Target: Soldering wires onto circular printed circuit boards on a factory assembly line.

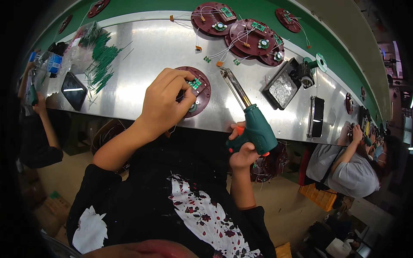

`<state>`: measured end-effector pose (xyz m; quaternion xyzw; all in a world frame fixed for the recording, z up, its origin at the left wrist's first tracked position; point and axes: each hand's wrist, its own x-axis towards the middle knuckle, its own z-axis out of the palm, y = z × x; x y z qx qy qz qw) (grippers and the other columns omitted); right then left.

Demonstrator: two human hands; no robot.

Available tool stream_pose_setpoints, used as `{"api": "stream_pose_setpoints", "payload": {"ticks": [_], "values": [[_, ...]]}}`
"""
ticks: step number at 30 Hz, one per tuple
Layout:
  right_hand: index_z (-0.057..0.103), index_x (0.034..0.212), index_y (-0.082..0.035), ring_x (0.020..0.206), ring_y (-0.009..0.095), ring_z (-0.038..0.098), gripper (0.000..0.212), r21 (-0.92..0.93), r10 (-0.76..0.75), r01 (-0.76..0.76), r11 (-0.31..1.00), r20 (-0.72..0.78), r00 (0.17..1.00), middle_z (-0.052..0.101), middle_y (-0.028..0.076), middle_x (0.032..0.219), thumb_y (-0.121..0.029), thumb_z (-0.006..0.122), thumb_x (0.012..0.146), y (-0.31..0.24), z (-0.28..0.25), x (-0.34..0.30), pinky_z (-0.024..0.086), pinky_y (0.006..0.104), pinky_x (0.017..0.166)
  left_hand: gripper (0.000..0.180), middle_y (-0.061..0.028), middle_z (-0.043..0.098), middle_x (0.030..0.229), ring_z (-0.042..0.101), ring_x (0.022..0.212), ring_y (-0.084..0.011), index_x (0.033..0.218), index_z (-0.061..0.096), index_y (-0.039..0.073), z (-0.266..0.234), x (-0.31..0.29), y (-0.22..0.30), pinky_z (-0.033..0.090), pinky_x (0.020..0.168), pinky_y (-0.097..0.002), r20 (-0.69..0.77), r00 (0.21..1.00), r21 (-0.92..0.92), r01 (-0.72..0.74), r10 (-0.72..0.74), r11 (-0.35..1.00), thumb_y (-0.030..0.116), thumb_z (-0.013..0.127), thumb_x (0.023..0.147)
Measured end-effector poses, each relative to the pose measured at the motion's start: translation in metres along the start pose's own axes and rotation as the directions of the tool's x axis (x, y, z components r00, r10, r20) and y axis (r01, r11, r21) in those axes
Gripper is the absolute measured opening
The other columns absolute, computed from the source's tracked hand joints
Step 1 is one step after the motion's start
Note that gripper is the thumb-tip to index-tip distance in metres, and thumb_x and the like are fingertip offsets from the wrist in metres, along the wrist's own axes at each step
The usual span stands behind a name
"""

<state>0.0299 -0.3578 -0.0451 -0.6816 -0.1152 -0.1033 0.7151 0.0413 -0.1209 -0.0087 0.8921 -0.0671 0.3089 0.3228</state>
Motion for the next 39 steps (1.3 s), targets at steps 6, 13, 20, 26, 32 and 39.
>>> {"api": "stream_pose_setpoints", "payload": {"ticks": [6,13,20,26,32,39], "values": [[0.051,0.127,0.01,0.069,0.019,0.061,0.082,-0.003,-0.064,0.064,0.998,0.007,0.998,0.062,0.016,0.102,-0.068,0.049,0.1,0.005,-0.003,-0.002,0.052,0.0317,0.065,0.012,-0.012,0.069,0.099,0.065,0.092,-0.03,0.085,0.061,-0.002,-0.002,0.002,0.003,0.054,0.079,-0.0382,0.043,0.999,0.011,0.009,-0.01,1.0,-0.002,0.069,0.076],[0.052,0.124,0.01,0.069,0.019,0.061,0.078,0.003,-0.066,0.066,0.998,0.019,0.998,0.062,0.016,0.102,-0.065,0.047,0.103,0.003,-0.002,-0.001,0.053,0.0327,0.068,0.012,-0.0122,0.066,0.094,0.06,0.085,-0.0301,0.089,0.061,-0.001,-0.003,0.008,0.003,0.051,0.077,-0.04,0.078,0.997,0.002,-0.002,0.002,1.0,0.0,0.067,0.079],[0.051,0.123,0.01,0.069,0.019,0.061,0.078,0.003,-0.055,0.055,0.998,0.013,0.998,0.061,0.016,0.1,-0.065,0.046,0.103,0.002,-0.001,0.002,0.055,0.0364,0.072,0.009,-0.0086,0.066,0.094,0.06,0.085,-0.0284,0.089,0.063,0.004,-0.004,0.017,0.004,0.046,0.077,-0.0379,0.15,0.988,0.023,0.034,-0.037,0.999,0.007,0.071,0.085],[0.051,0.123,0.01,0.069,0.019,0.061,0.079,0.004,-0.049,0.049,0.999,-0.002,0.999,0.061,0.015,0.101,-0.066,0.044,0.103,0.002,-0.001,0.0,0.056,0.0403,0.077,0.01,-0.0065,0.07,0.102,0.064,0.1,-0.0264,0.093,0.067,0.006,0.009,0.018,0.002,0.042,0.092,-0.0368,0.159,0.987,-0.073,0.049,-0.037,0.996,0.009,0.073,0.086],[0.051,0.123,0.011,0.069,0.019,0.06,0.081,0.049,-0.021,0.022,0.999,-0.026,0.999,0.059,0.014,0.106,-0.068,0.041,0.103,0.004,-0.005,-0.002,0.057,0.0411,0.079,0.008,-0.0045,0.07,0.109,0.063,0.109,-0.0248,0.093,0.068,0.008,0.011,0.016,0.003,0.038,0.099,-0.0399,0.178,0.983,-0.15,0.064,-0.036,0.987,0.012,0.072,0.088],[0.052,0.123,0.011,0.068,0.019,0.059,0.083,0.033,-0.011,0.011,0.999,-0.004,1.0,0.058,0.014,0.106,-0.069,0.038,0.103,0.003,-0.007,-0.001,0.057,0.0433,0.082,0.01,-0.0056,0.071,0.114,0.062,0.113,-0.0247,0.096,0.071,0.007,0.011,0.013,-0.002,0.035,0.103,-0.04,0.214,0.976,-0.173,0.078,-0.04,0.982,0.012,0.073,0.087]]}}
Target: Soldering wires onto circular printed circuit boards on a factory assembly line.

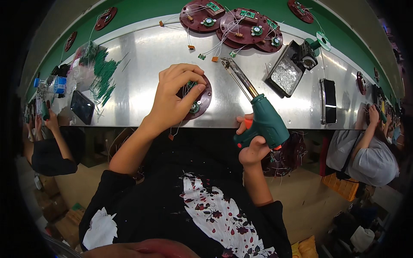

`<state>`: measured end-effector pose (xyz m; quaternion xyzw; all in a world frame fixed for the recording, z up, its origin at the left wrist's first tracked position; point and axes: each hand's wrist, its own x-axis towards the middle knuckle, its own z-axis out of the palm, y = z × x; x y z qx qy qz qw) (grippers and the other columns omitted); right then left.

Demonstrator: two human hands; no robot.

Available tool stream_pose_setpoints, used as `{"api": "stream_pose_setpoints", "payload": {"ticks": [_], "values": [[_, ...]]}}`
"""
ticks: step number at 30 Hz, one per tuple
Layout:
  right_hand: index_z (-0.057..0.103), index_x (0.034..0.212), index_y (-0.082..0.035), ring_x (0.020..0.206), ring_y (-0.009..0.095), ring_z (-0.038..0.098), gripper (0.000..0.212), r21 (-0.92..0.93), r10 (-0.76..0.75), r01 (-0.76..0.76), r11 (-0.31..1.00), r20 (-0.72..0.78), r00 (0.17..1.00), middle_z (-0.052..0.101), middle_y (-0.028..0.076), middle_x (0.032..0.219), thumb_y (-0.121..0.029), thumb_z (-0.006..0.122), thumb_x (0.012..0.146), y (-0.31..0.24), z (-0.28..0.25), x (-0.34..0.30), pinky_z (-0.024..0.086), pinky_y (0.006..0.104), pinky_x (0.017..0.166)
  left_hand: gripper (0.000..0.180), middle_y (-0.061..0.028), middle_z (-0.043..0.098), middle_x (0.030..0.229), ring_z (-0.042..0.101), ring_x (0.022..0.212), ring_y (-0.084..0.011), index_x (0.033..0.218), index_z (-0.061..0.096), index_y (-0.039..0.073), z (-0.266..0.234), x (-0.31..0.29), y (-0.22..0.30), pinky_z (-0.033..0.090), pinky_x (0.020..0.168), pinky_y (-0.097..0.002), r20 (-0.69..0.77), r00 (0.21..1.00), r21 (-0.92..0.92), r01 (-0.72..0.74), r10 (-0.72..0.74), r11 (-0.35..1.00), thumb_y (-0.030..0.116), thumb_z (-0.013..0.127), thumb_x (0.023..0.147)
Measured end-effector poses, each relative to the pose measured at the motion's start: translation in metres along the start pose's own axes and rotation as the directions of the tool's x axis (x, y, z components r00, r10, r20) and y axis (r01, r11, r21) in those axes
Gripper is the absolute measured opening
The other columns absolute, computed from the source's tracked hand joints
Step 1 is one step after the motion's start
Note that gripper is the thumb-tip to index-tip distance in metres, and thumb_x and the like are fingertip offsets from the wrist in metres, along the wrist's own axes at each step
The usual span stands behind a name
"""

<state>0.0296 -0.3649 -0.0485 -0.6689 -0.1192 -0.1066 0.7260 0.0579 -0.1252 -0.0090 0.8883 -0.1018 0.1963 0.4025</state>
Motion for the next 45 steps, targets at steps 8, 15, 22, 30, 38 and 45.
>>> {"api": "stream_pose_setpoints", "payload": {"ticks": [8,15,22,30,38,45], "values": [[0.052,0.122,0.011,0.067,0.019,0.059,0.083,0.027,0.009,-0.01,1.0,0.023,1.0,0.058,0.014,0.106,-0.069,0.038,0.103,-0.002,-0.008,0.001,0.058,0.0469,0.086,0.012,-0.0064,0.074,0.115,0.067,0.111,-0.0252,0.097,0.071,0.005,-0.006,-0.002,-0.001,0.04,0.105,-0.0384,-0.064,0.995,-0.184,0.063,-0.076,0.981,0.008,0.074,0.086],[0.051,0.124,0.011,0.067,0.018,0.06,0.083,0.014,-0.005,0.006,1.0,-0.016,1.0,0.058,0.015,0.107,-0.068,0.037,0.104,0.002,-0.002,-0.001,0.058,0.0478,0.087,0.013,-0.0065,0.073,0.117,0.067,0.109,-0.026,0.098,0.072,0.005,-0.005,-0.007,-0.008,0.041,0.105,-0.0383,-0.037,0.998,-0.202,0.046,-0.055,0.978,0.009,0.074,0.086],[0.05,0.125,0.012,0.069,0.018,0.06,0.084,0.019,-0.004,0.004,1.0,-0.033,0.999,0.058,0.015,0.104,-0.068,0.036,0.104,0.003,-0.006,-0.003,0.058,0.0475,0.09,0.012,-0.0041,0.072,0.12,0.064,0.114,-0.0241,0.097,0.073,0.008,-0.004,-0.002,-0.003,0.037,0.107,-0.039,0.007,1.0,-0.11,-0.006,0.007,0.994,0.012,0.075,0.086],[0.049,0.125,0.012,0.068,0.019,0.06,0.084,-0.005,-0.033,0.033,0.999,0.016,0.999,0.059,0.014,0.1,-0.068,0.035,0.104,0.006,-0.008,0.001,0.058,0.0476,0.09,0.012,-0.0025,0.071,0.122,0.062,0.116,-0.0225,0.095,0.074,0.01,-0.005,-0.004,-0.006,0.034,0.107,-0.0401,0.066,0.998,-0.073,-0.019,0.024,0.997,0.015,0.077,0.085],[0.05,0.124,0.012,0.068,0.018,0.06,0.086,-0.051,0.004,-0.005,0.999,-0.015,1.0,0.059,0.014,0.099,-0.07,0.036,0.103,-0.002,-0.002,0.0,0.058,0.0472,0.09,0.009,-0.0026,0.071,0.119,0.062,0.115,-0.0226,0.093,0.07,0.009,-0.002,-0.004,-0.007,0.033,0.108,-0.0404,0.051,0.998,-0.044,-0.029,0.031,0.999,0.016,0.074,0.087],[0.053,0.122,0.012,0.069,0.018,0.06,0.089,-0.121,-0.023,0.021,0.992,-0.013,1.0,0.06,0.014,0.099,-0.074,0.043,0.099,-0.008,-0.003,-0.002,0.056,0.0394,0.079,0.008,-0.0043,0.072,0.117,0.064,0.11,-0.0237,0.093,0.066,0.007,0.002,-0.002,-0.005,0.038,0.105,-0.0387,-0.006,1.0,-0.045,-0.001,0.0,0.999,0.013,0.071,0.091]]}}
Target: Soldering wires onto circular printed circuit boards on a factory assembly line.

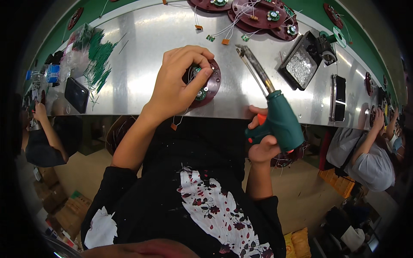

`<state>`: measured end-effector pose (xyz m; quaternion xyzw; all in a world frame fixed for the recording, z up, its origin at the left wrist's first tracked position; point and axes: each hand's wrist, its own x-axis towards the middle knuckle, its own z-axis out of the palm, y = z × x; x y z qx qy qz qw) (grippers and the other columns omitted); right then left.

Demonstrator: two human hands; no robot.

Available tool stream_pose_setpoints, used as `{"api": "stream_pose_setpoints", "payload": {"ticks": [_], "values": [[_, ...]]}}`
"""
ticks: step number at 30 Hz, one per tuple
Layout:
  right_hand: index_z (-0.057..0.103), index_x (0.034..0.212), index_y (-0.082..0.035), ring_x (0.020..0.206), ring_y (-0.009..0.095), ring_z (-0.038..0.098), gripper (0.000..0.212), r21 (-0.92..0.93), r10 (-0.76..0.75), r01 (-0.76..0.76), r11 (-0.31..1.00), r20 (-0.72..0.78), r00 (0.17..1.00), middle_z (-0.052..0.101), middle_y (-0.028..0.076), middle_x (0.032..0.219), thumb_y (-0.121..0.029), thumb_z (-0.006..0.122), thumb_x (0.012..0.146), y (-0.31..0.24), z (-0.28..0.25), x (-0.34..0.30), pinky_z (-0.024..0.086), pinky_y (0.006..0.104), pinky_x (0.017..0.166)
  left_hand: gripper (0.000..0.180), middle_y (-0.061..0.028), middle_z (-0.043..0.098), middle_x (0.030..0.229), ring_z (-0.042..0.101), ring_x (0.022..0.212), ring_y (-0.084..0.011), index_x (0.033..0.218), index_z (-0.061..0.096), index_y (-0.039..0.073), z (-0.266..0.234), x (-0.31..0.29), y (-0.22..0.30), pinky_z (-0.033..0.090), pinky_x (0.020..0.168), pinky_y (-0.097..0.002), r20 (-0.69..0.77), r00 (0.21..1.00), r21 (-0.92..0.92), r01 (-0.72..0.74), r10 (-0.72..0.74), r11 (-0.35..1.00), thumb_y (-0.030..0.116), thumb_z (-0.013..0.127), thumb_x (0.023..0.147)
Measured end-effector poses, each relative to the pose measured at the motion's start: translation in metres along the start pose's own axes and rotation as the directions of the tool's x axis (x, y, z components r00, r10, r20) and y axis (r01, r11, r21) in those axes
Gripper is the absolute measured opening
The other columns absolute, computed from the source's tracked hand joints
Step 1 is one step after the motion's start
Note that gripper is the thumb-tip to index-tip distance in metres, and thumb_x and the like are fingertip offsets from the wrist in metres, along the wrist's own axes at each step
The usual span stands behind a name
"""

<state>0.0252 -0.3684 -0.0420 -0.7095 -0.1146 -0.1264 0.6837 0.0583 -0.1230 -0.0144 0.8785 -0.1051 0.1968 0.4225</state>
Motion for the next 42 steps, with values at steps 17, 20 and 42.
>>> {"api": "stream_pose_setpoints", "payload": {"ticks": [17,20,42], "values": [[0.064,0.119,0.008,0.073,0.013,0.062,0.091,-0.029,0.12,-0.117,0.993,0.151,0.981,0.063,0.019,0.117,-0.078,0.052,0.092,0.013,-0.028,-0.022,0.05,0.0247,0.064,0.01,-0.0085,0.074,0.116,0.068,0.105,-0.0275,0.089,0.063,0.004,0.008,-0.003,-0.003,0.051,0.092,-0.0364,-0.099,0.994,-0.008,0.035,-0.036,0.999,0.005,0.071,0.083],[0.06,0.124,0.008,0.074,0.013,0.061,0.092,-0.045,0.13,-0.124,0.991,0.171,0.977,0.062,0.016,0.113,-0.078,0.054,0.092,0.013,-0.029,-0.021,0.049,0.0248,0.065,0.01,-0.009,0.074,0.116,0.068,0.106,-0.0277,0.089,0.062,0.004,0.008,-0.003,-0.004,0.051,0.092,-0.0364,-0.099,0.995,0.009,0.019,-0.018,1.0,0.005,0.071,0.083],[0.051,0.131,0.012,0.073,0.019,0.059,0.09,0.009,0.023,-0.024,1.0,0.063,0.998,0.063,0.02,0.115,-0.072,0.046,0.099,0.01,-0.02,-0.013,0.048,0.0302,0.062,0.011,-0.0103,0.074,0.114,0.068,0.105,-0.0283,0.09,0.062,0.004,0.009,-0.005,-0.002,0.052,0.091,-0.0367,-0.099,0.995,0.01,0.017,-0.016,1.0,0.004,0.071,0.083]]}}
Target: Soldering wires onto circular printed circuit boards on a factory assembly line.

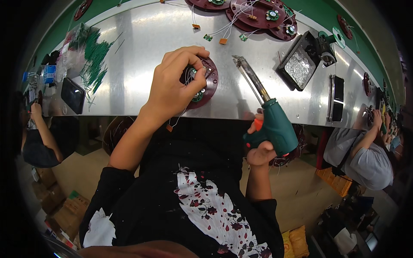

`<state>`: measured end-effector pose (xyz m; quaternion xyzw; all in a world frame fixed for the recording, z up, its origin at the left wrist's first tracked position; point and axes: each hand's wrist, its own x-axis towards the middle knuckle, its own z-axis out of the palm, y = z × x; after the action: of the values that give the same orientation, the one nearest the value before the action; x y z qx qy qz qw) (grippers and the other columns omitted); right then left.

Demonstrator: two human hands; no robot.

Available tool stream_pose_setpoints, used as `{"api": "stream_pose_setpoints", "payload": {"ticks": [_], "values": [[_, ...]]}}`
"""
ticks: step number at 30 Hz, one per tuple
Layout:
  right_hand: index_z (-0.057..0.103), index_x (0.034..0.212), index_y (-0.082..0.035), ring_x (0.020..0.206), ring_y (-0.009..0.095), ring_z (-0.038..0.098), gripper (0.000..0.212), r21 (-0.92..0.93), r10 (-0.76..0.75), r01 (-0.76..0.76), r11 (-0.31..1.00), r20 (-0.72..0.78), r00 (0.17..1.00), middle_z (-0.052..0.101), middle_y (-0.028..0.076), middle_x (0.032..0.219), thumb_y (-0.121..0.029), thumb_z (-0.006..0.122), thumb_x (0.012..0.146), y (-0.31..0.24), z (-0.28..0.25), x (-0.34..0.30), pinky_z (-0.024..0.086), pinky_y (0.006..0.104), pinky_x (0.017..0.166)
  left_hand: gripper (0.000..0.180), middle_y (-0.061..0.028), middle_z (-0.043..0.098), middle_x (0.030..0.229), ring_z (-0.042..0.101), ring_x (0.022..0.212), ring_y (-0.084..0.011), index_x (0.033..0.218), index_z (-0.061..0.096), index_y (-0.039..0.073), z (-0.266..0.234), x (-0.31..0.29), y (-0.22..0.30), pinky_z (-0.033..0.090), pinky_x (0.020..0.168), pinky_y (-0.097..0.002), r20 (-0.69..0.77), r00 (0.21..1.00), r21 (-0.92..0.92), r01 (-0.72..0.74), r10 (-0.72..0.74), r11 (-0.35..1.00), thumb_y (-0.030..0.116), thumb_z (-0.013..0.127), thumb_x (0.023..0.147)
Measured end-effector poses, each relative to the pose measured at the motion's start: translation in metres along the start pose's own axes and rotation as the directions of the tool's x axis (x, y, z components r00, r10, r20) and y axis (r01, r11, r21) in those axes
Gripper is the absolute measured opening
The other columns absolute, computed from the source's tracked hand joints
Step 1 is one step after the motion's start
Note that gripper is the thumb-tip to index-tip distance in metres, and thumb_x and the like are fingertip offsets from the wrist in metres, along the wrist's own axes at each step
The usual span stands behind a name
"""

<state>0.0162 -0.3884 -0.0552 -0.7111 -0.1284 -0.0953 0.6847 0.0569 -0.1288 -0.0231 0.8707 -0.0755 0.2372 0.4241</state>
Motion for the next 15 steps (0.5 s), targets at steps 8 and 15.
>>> {"api": "stream_pose_setpoints", "payload": {"ticks": [8,15], "values": [[0.05,0.132,0.012,0.073,0.019,0.06,0.085,0.05,0.034,-0.03,0.998,-0.088,0.996,0.064,0.022,0.116,-0.068,0.039,0.104,-0.015,0.02,0.027,0.049,0.0295,0.064,0.012,-0.0103,0.073,0.115,0.067,0.106,-0.0292,0.09,0.06,0.004,-0.004,0.003,0.002,0.049,0.096,-0.0376,0.034,0.999,0.023,0.01,-0.011,1.0,0.005,0.07,0.083],[0.052,0.129,0.012,0.074,0.02,0.06,0.081,0.175,-0.01,0.026,0.984,-0.094,0.996,0.063,0.017,0.108,-0.065,0.039,0.105,-0.002,0.03,0.041,0.049,0.0308,0.065,0.029,-0.0149,0.063,0.133,0.057,0.124,-0.0358,0.107,0.059,0.005,-0.026,-0.001,0.013,0.041,0.106,-0.0448,0.15,0.989,0.159,-0.027,0.003,0.987,0.012,0.074,0.084]]}}
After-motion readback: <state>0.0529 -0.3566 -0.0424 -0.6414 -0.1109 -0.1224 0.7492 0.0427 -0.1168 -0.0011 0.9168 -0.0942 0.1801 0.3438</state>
